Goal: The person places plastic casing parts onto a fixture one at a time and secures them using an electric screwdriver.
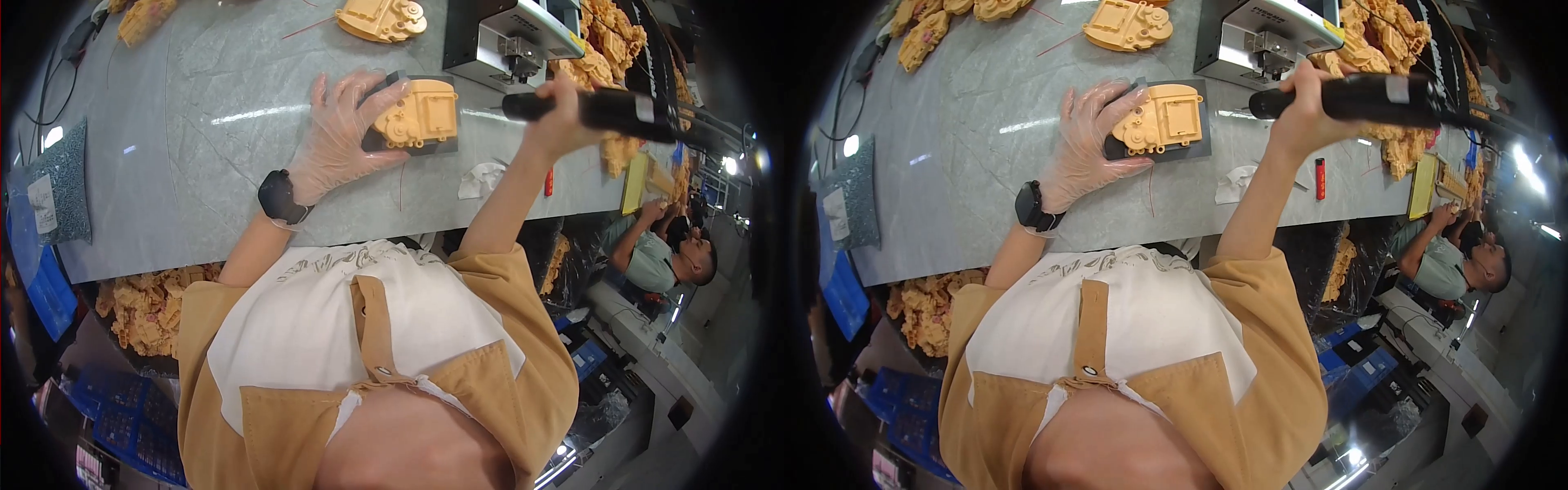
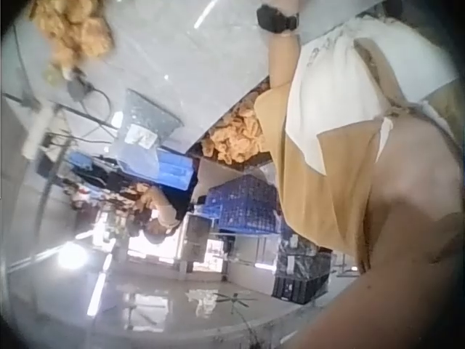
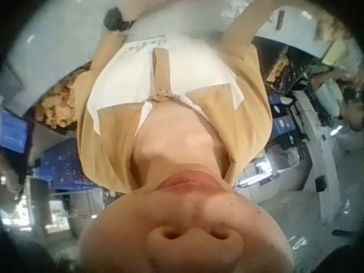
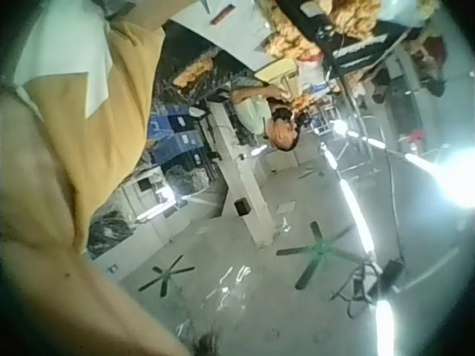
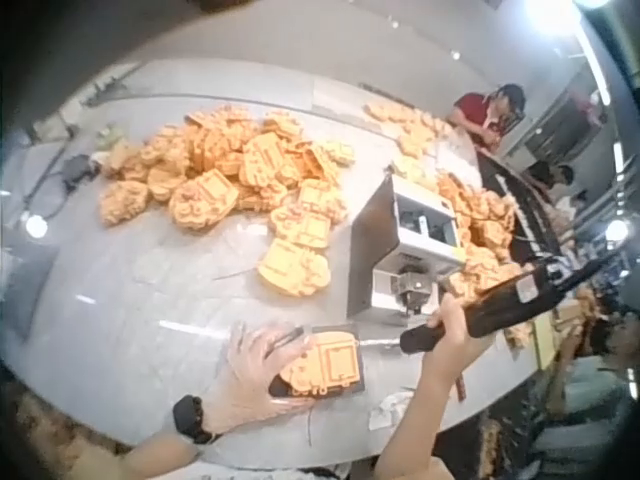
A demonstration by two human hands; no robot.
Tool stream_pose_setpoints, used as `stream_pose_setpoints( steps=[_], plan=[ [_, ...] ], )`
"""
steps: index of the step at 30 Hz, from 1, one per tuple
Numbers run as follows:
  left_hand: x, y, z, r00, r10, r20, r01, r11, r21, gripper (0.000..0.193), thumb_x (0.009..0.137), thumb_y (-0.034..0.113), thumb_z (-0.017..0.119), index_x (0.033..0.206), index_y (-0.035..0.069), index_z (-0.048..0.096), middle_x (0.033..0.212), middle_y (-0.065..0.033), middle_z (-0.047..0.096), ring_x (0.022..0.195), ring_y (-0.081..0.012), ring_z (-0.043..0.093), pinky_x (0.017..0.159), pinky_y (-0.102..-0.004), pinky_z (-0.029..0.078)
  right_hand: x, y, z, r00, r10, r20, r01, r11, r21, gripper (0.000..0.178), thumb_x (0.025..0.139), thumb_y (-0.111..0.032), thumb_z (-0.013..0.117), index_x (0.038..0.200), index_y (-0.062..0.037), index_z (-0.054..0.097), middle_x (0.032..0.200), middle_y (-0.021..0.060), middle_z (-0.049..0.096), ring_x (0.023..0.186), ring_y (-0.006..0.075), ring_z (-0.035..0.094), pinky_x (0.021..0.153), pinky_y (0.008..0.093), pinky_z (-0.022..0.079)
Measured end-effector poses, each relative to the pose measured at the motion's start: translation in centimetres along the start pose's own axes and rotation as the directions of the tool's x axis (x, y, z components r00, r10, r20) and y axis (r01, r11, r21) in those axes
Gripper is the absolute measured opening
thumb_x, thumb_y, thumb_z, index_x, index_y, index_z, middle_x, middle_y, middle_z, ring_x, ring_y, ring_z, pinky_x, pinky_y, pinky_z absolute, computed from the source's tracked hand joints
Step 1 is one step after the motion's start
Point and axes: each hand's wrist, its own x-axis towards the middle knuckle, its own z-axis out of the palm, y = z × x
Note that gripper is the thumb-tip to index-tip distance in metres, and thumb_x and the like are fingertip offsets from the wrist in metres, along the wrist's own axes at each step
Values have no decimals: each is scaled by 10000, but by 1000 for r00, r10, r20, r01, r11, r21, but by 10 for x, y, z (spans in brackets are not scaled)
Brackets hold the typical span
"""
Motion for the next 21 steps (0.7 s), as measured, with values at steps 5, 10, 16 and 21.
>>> stream_pose_setpoints(
  steps=[5, 10, 16, 21],
  plan=[
    [-2, -1, 1, 1000, 5, 3, -5, 1000, -24, 835, 625, 479, 742, 1333, 263, 356, 1222, -53, 408, 1197, -237, 356, 1014, -574, 172, -13, -25, -4, 997, -27, -75, 36, 992, 119, 377, 693, 130, 558, 1031, 51, 411, 584, 116, 555, 439, 150, 493, 493, 296, 462],
    [-1, -1, 1, 1000, -5, 17, 5, 1000, -14, 832, 625, 504, 734, 1329, 269, 356, 1253, -55, 388, 1224, -248, 328, 1024, -561, 154, -16, -24, -14, 992, 94, -81, -79, 982, 174, 383, 704, 112, 527, 1049, 7, 400, 573, 76, 490, 429, 152, 451, 490, 320, 439],
    [6, 29, -17, 986, 65, -150, -68, 998, -14, 527, 629, 505, 731, 1067, 249, 589, 1161, -22, 485, 1215, -270, 332, 1042, -513, 125, -33, -67, -9, 976, 91, 197, -179, 850, 495, 473, 767, -18, 448, 1216, -123, 346, 610, 32, 423, 499, 159, 442, 545, 358, 413],
    [13, 51, -27, 981, 49, -189, -74, 989, -129, 321, 616, 378, 771, 868, 219, 652, 1087, 21, 555, 1176, -251, 397, 1004, -470, 193, -44, -86, 7, 961, 48, 274, -212, 762, 611, 510, 774, -20, 422, 1254, -156, 319, 622, 33, 379, 496, 161, 432, 538, 363, 410]
  ],
)
